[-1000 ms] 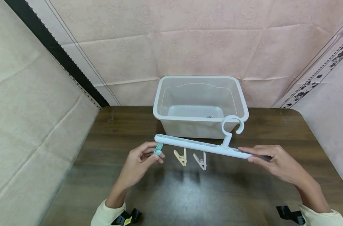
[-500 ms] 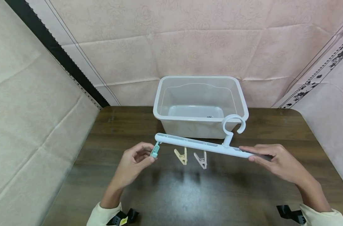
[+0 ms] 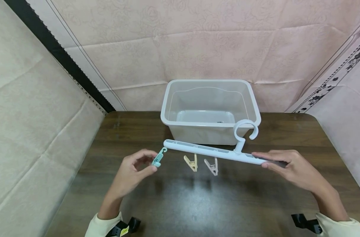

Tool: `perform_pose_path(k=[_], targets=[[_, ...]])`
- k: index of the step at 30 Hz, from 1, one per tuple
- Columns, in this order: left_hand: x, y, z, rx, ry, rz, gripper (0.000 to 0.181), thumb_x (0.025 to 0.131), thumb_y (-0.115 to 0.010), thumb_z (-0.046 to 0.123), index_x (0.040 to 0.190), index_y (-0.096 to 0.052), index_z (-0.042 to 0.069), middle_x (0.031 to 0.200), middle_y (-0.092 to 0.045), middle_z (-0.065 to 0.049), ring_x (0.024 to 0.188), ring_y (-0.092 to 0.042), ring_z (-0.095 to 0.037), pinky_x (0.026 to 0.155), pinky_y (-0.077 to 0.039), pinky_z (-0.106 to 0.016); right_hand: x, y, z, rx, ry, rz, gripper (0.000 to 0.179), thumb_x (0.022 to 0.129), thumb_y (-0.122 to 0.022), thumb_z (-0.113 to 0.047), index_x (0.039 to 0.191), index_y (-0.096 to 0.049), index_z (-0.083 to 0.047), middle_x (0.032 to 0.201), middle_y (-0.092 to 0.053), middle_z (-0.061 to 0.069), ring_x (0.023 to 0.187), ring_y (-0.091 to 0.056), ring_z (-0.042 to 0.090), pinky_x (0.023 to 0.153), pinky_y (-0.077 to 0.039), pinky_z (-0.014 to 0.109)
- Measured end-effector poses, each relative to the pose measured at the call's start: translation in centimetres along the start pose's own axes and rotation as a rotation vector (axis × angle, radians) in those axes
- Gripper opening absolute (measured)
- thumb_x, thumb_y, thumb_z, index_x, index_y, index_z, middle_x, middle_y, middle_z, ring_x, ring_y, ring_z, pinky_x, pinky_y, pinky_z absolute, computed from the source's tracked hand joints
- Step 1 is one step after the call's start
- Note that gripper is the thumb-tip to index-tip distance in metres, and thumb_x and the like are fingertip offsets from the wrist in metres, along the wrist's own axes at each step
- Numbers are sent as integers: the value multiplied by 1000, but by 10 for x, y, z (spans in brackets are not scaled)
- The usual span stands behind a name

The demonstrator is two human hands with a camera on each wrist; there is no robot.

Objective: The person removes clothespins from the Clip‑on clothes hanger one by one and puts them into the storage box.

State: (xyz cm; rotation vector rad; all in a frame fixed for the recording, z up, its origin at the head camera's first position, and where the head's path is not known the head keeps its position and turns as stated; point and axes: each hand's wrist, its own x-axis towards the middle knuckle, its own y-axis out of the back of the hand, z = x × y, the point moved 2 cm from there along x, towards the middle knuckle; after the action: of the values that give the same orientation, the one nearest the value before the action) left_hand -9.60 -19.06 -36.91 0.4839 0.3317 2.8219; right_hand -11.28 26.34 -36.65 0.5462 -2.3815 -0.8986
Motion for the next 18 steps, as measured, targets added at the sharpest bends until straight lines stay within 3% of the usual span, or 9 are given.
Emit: perform_pose_path(k=[7, 18], targets=[[12, 6, 17, 43, -93, 45, 31, 86, -71, -13, 114, -68, 1, 100, -66, -11, 90, -62, -22, 81, -53, -27, 1, -3, 1, 23, -3, -21, 48, 84, -75, 9, 126, -72, -14, 110, -72, -8, 85, -66, 8, 70, -49, 19], [36, 7, 25, 67, -123, 33, 29, 87, -71, -11, 113, -69, -1, 98, -67, -9, 87, -61, -22, 79, -53, -28, -4, -2, 3, 6, -9, -25, 49, 84, -76, 8, 126, -71, -17, 107, -72, -9, 83, -65, 8, 70, -49, 18]])
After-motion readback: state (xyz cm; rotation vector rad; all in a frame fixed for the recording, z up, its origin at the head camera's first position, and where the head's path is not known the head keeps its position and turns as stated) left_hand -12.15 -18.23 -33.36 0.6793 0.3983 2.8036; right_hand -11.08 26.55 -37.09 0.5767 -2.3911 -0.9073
